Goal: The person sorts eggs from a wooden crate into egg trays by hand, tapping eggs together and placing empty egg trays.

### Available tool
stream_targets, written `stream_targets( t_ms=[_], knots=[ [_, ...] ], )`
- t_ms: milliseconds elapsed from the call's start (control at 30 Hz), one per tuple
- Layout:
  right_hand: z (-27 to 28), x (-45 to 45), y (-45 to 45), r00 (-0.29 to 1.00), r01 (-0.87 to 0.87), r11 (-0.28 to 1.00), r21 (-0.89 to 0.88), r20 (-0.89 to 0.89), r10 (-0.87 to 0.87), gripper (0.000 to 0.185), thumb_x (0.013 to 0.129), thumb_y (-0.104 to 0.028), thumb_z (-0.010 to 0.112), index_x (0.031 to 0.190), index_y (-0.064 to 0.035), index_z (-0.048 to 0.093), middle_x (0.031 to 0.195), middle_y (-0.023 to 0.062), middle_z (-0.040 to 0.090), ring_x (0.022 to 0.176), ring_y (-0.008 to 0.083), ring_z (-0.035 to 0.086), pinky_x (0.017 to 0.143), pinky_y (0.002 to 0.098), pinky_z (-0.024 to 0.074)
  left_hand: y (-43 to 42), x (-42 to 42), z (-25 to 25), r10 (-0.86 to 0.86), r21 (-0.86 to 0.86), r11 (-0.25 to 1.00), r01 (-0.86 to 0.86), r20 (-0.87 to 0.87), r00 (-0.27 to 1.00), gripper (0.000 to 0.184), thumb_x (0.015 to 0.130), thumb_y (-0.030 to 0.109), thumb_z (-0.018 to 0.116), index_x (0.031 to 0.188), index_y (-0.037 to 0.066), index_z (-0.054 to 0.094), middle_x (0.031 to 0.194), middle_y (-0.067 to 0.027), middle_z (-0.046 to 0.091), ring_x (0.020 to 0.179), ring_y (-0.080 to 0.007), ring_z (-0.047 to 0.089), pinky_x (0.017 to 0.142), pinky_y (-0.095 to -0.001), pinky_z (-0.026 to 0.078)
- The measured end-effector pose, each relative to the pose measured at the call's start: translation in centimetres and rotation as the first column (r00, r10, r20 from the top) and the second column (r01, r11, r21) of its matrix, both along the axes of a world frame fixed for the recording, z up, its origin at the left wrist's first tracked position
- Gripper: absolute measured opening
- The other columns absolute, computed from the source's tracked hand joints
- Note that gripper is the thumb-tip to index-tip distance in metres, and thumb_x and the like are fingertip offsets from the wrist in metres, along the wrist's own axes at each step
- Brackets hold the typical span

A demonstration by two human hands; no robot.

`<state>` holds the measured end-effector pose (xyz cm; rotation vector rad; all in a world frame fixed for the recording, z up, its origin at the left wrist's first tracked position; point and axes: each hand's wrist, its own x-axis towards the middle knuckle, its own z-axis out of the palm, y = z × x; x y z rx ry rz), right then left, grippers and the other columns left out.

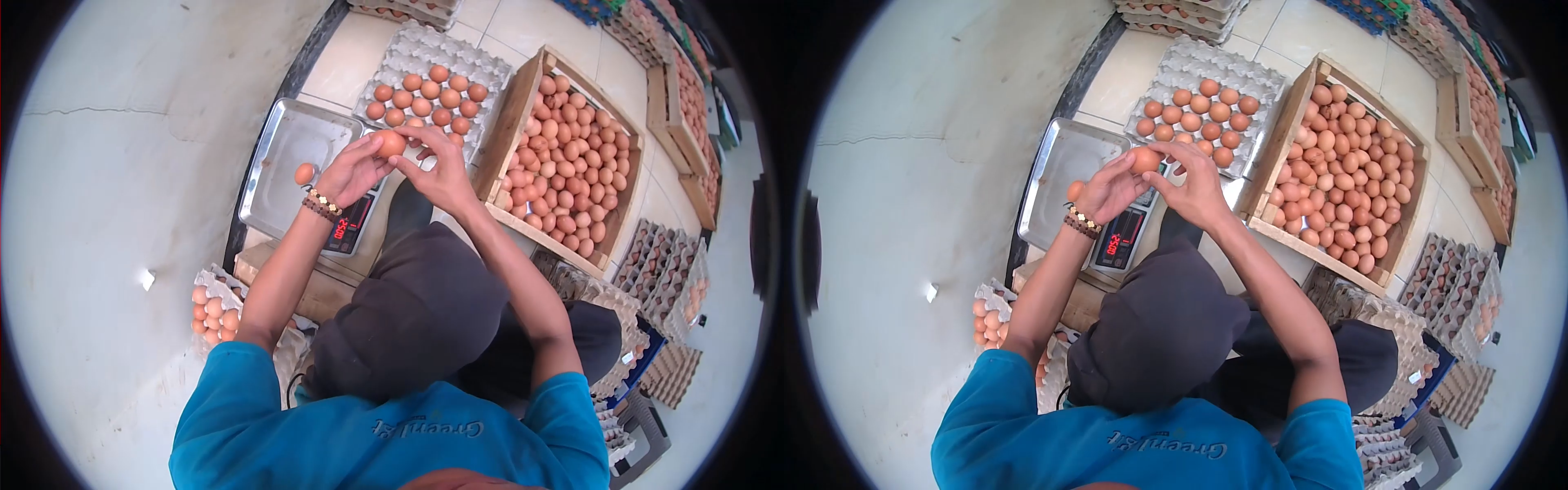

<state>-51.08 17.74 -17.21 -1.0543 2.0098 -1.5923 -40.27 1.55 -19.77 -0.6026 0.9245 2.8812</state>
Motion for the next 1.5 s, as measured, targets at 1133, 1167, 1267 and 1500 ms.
stream_targets(
  t_ms=[1133, 1167, 1267, 1500],
  knots=[
    [-5.2, -2.5, 2.8, 0.895, 0.372, 0.925, 0.074, 0.238, -0.378, 0.013, 0.093, -0.01, 0.062, 0.096, 0.0003, 0.068, 0.072, 0.0027, 0.063, 0.064, 0.0069, 0.057, 0.059, 0.0247, 0.0465, -11.2, -11.7, -11.7, 0.188, -0.992, -0.126, -0.029, -0.052, 0.981, 0.023, 0.086, 0.006, 0.067, 0.108, 0.006, 0.071, 0.104, -0.0116, 0.07, 0.094, -0.0209, 0.069, 0.082, -0.0338, 0.056],
    [-5.3, -2.7, 2.7, 0.894, 0.392, 0.919, 0.036, 0.222, -0.39, 0.012, 0.092, -0.009, 0.061, 0.097, -0.0005, 0.068, 0.071, 0.001, 0.063, 0.064, 0.0061, 0.057, 0.059, 0.0237, 0.0469, -12.0, -9.7, -10.9, 0.21, -0.998, -0.064, 0.012, -0.002, 0.978, 0.023, 0.086, 0.007, 0.067, 0.108, 0.006, 0.071, 0.104, -0.0111, 0.071, 0.093, -0.02, 0.069, 0.082, -0.0329, 0.055],
    [-5.6, -3.4, 2.5, 0.879, 0.446, 0.895, -0.013, 0.193, -0.435, 0.012, 0.091, -0.007, 0.062, 0.099, -0.0012, 0.068, 0.073, 0.0014, 0.064, 0.065, 0.0058, 0.057, 0.06, 0.0229, 0.048, -14.4, -2.5, -9.1, 0.218, -0.992, 0.008, 0.127, 0.126, 0.968, 0.024, 0.084, 0.012, 0.068, 0.108, 0.008, 0.072, 0.101, -0.0122, 0.071, 0.092, -0.0223, 0.069, 0.078, -0.0333, 0.054],
    [-3.8, -3.2, 2.5, 0.863, 0.472, 0.88, -0.043, 0.229, -0.451, 0.015, 0.089, -0.005, 0.063, 0.104, -0.001, 0.067, 0.084, 0.0026, 0.067, 0.069, 0.0057, 0.059, 0.063, 0.0213, 0.049, -11.0, 9.6, -6.7, 0.17, -0.884, -0.286, 0.369, 0.332, 0.928, 0.039, 0.075, 0.028, 0.077, 0.11, 0.011, 0.071, 0.097, -0.0152, 0.069, 0.097, -0.0317, 0.066, 0.085, -0.0409, 0.052]
  ],
)
